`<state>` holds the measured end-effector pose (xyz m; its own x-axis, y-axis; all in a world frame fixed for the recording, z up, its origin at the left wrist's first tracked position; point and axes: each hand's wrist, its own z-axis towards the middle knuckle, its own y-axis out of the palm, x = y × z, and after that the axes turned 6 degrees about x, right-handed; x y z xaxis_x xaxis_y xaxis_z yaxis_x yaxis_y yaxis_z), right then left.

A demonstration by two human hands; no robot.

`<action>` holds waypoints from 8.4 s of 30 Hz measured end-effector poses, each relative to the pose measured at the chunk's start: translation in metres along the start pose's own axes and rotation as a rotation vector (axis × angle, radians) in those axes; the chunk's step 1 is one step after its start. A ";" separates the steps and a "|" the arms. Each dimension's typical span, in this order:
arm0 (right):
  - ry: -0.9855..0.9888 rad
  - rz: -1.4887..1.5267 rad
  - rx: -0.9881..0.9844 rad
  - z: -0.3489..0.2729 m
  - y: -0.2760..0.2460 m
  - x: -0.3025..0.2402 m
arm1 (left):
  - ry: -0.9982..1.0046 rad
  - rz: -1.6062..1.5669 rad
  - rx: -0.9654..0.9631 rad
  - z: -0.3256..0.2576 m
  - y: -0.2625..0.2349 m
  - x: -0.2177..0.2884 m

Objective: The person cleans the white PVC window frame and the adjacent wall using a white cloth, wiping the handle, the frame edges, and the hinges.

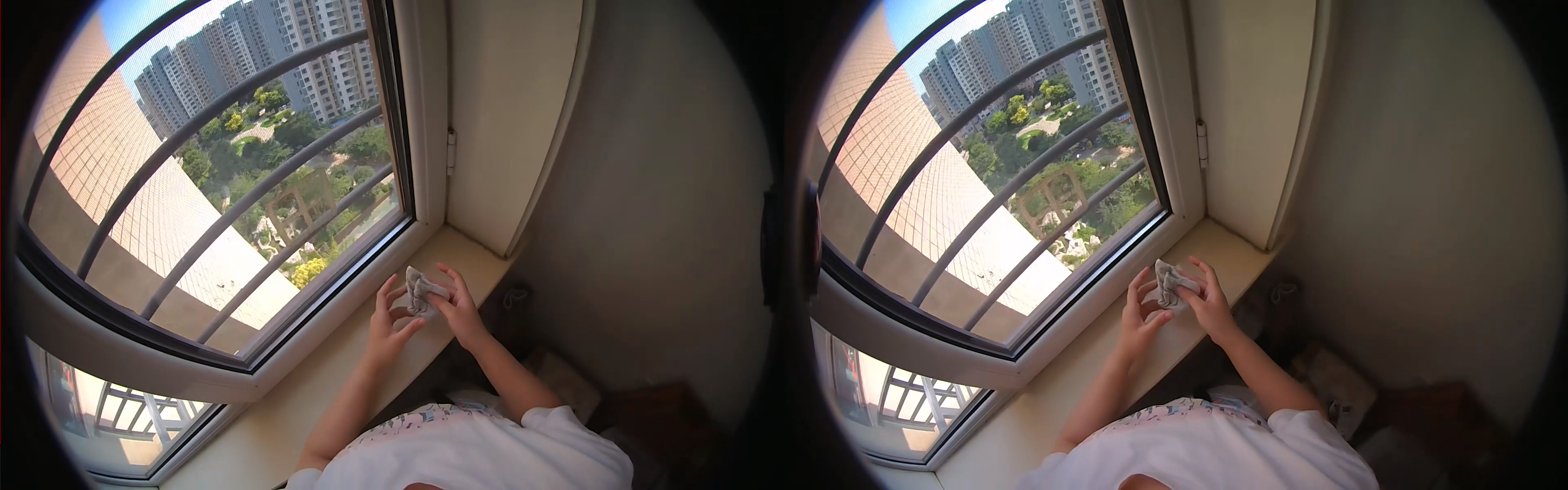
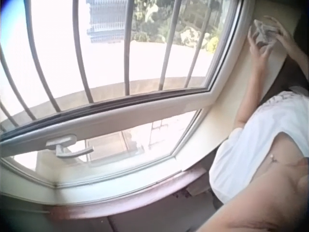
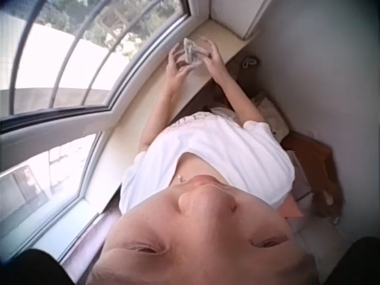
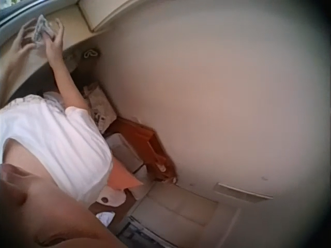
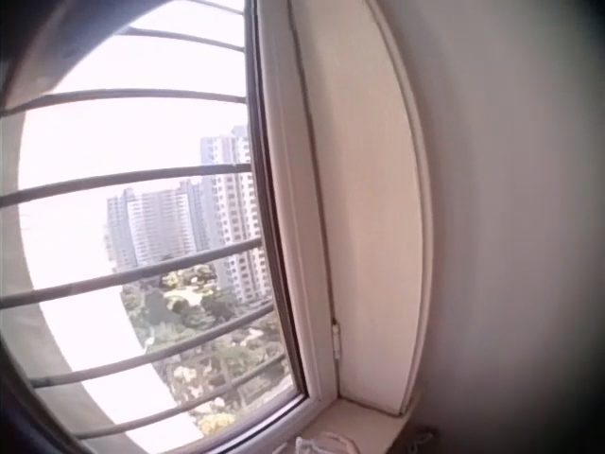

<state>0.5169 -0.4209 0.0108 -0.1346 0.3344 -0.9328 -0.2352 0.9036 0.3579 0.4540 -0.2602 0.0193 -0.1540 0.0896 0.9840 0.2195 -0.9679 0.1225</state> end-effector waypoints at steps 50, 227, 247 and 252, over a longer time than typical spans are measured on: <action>-0.101 -0.061 -0.399 0.064 -0.077 -0.060 | -0.254 -0.504 -0.119 0.039 0.017 0.024; -1.317 -1.022 0.401 0.025 -0.115 -0.167 | 1.194 0.493 0.286 0.180 0.235 0.028; -1.254 -1.276 0.291 0.012 -0.132 -0.149 | 1.002 0.339 0.308 0.234 0.230 0.113; -1.254 -1.208 0.397 0.010 -0.142 -0.150 | 1.236 0.537 0.276 0.206 0.250 0.112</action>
<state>0.5803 -0.5969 0.0989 0.7052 -0.6850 -0.1831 0.6099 0.7177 -0.3361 0.6898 -0.4441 0.1870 -0.7076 -0.6828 0.1817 0.6837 -0.7266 -0.0682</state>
